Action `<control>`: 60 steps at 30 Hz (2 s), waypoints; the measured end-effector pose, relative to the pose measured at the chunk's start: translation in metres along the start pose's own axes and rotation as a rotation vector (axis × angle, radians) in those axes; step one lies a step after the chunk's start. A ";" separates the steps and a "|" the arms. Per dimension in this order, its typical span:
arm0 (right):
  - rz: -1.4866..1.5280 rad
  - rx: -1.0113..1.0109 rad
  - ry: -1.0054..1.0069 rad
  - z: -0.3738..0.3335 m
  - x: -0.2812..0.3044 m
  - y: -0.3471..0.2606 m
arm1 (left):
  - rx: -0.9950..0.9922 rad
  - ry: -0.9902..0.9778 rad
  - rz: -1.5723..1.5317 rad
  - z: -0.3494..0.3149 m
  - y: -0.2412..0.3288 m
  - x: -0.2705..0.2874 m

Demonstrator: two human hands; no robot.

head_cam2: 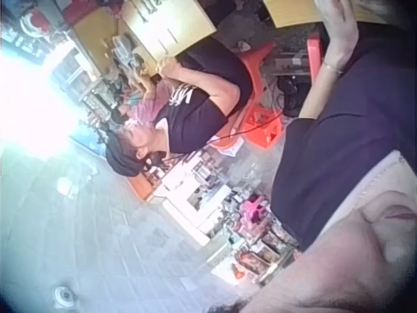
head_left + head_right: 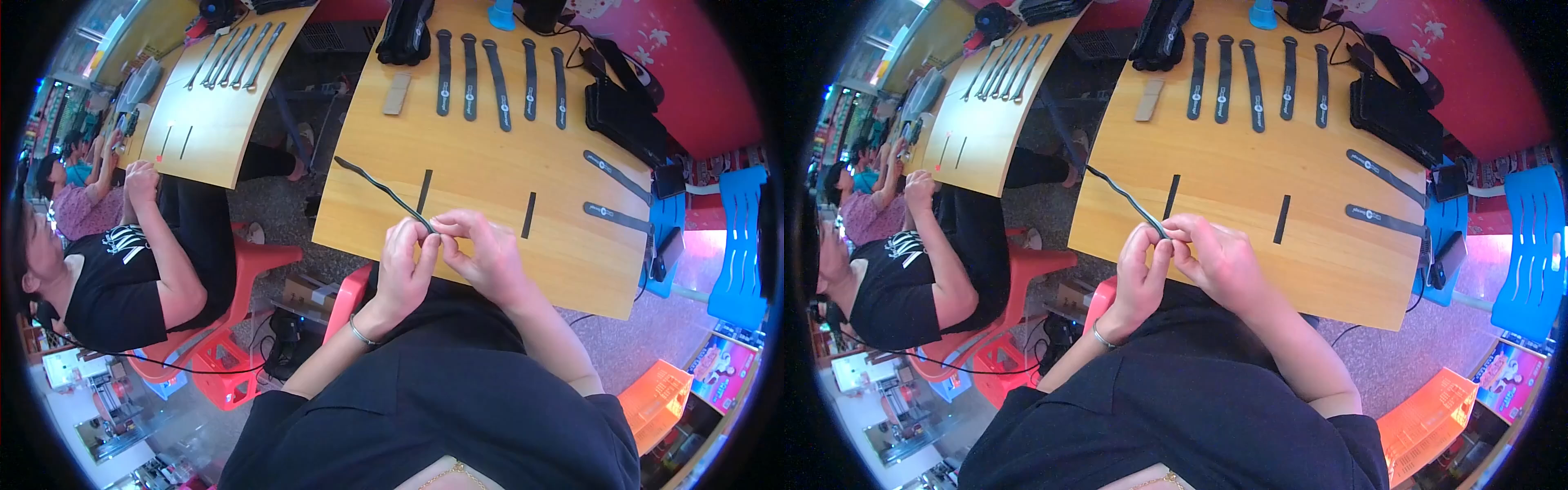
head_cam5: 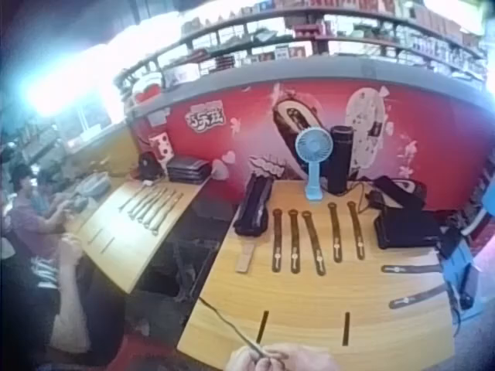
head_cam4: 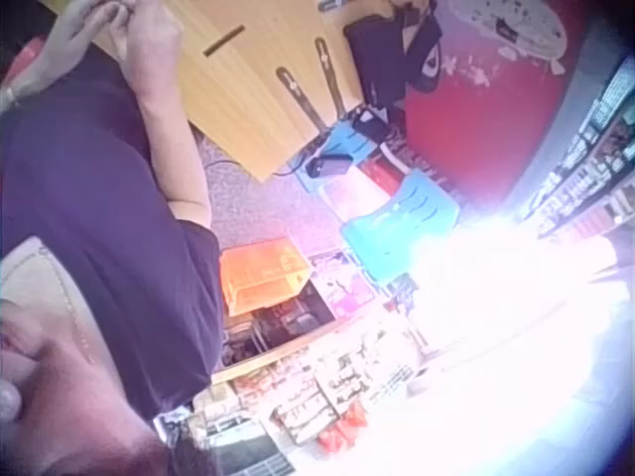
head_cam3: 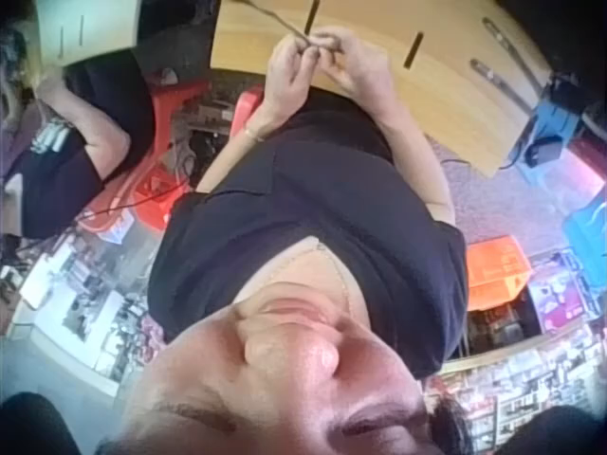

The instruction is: Stacking black textile garment straps with logos onto two vertical metal pins on a wooden table.

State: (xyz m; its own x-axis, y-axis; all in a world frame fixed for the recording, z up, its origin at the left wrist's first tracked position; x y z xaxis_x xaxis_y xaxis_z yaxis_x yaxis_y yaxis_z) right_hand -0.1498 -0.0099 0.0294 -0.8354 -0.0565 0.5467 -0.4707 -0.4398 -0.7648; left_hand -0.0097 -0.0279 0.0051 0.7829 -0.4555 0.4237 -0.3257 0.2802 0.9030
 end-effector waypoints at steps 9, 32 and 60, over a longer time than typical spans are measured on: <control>0.180 0.034 0.157 0.005 -0.005 0.003 | -0.064 0.058 -0.049 0.004 0.011 0.007; 0.592 -0.083 0.063 -0.003 0.013 -0.030 | -0.127 -0.056 -0.395 -0.002 0.050 0.017; 0.684 0.199 0.051 0.001 0.009 -0.023 | -0.046 -0.196 -0.244 -0.004 0.068 0.032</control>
State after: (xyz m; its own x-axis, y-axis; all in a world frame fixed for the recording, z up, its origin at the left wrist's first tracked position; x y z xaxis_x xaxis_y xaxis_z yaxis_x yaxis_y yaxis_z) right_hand -0.1461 -0.0013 0.0530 -0.9395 -0.3383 -0.0539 0.2202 -0.4760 -0.8514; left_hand -0.0050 -0.0204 0.0793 0.7166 -0.6668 0.2046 -0.1127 0.1788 0.9774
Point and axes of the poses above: each hand's wrist, its own z-axis towards the middle knuckle, its own x-axis out of the back of the hand, y = z × x, the point moved 3 cm from there along z, towards the middle knuckle, and after that the axes turned 14 degrees about -y, right-handed, at the moved point
